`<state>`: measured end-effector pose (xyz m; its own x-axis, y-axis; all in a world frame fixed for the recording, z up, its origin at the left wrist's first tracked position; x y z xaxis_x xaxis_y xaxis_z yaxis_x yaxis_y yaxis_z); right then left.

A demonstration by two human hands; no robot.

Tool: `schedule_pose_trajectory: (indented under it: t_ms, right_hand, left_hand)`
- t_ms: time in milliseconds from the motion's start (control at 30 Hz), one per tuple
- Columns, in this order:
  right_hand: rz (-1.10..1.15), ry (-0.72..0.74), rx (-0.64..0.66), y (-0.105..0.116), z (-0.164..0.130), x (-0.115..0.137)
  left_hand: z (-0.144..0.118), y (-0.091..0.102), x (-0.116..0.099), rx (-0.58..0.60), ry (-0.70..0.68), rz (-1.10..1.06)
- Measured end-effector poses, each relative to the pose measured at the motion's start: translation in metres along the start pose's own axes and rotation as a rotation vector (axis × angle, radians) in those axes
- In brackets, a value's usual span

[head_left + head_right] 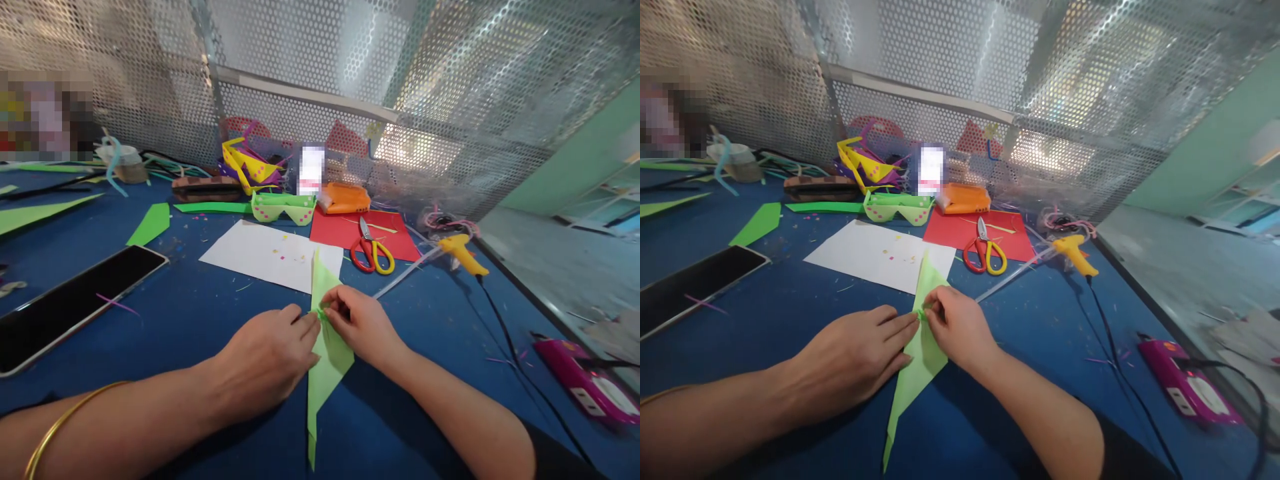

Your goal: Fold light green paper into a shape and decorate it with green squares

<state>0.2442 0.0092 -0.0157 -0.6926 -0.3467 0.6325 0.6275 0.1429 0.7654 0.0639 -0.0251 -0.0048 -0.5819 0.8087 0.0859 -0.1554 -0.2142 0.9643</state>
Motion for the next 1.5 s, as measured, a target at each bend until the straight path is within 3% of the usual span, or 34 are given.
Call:
schedule_pose_trajectory:
  t_ms: [133,567,667,733,867,967,1067,1167,1500]
  right_hand:
    - [0.007,0.001,-0.008,0.000,0.000,0.001]
    - [-0.017,0.010,-0.023,0.000,0.000,0.001]
    - [0.003,-0.001,-0.023,0.000,0.000,0.001]
    - [0.023,0.003,-0.025,0.001,0.000,0.001]
    - [0.047,0.042,-0.051,0.002,-0.003,0.002]
    - [0.103,0.048,-0.117,0.003,-0.003,0.003]
    - [0.176,0.017,-0.187,0.004,-0.002,0.004]
    - [0.241,-0.002,-0.231,0.002,-0.002,0.006]
    - [0.235,0.027,-0.238,-0.001,-0.009,0.013]
  left_hand:
    - [0.001,0.001,0.000,0.045,-0.017,0.006]
    - [0.001,0.004,0.004,0.025,0.004,-0.115]
    - [0.002,0.007,0.013,-0.024,0.146,-0.276]
    - [0.004,0.010,0.021,-0.042,0.347,-0.434]
    - [0.010,0.012,0.030,0.050,0.750,-0.710]
    - [0.013,0.011,0.030,0.063,0.901,-0.874]
    - [0.014,0.008,0.026,0.094,0.985,-1.179]
    - [0.015,0.008,0.022,0.164,0.984,-1.375]
    - [0.017,0.016,0.016,0.065,1.036,-1.354]
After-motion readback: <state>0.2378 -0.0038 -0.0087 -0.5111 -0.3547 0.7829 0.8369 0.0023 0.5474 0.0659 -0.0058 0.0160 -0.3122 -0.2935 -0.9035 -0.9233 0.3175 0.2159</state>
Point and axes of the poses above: each hand's wrist, its own z-axis towards the middle knuckle, its own y-axis out of the back of the hand, x = y × z, the point moved 1 cm from there along z, towards the middle knuckle, and after that the axes turned 1 degree about -z, right-handed, at the moved point
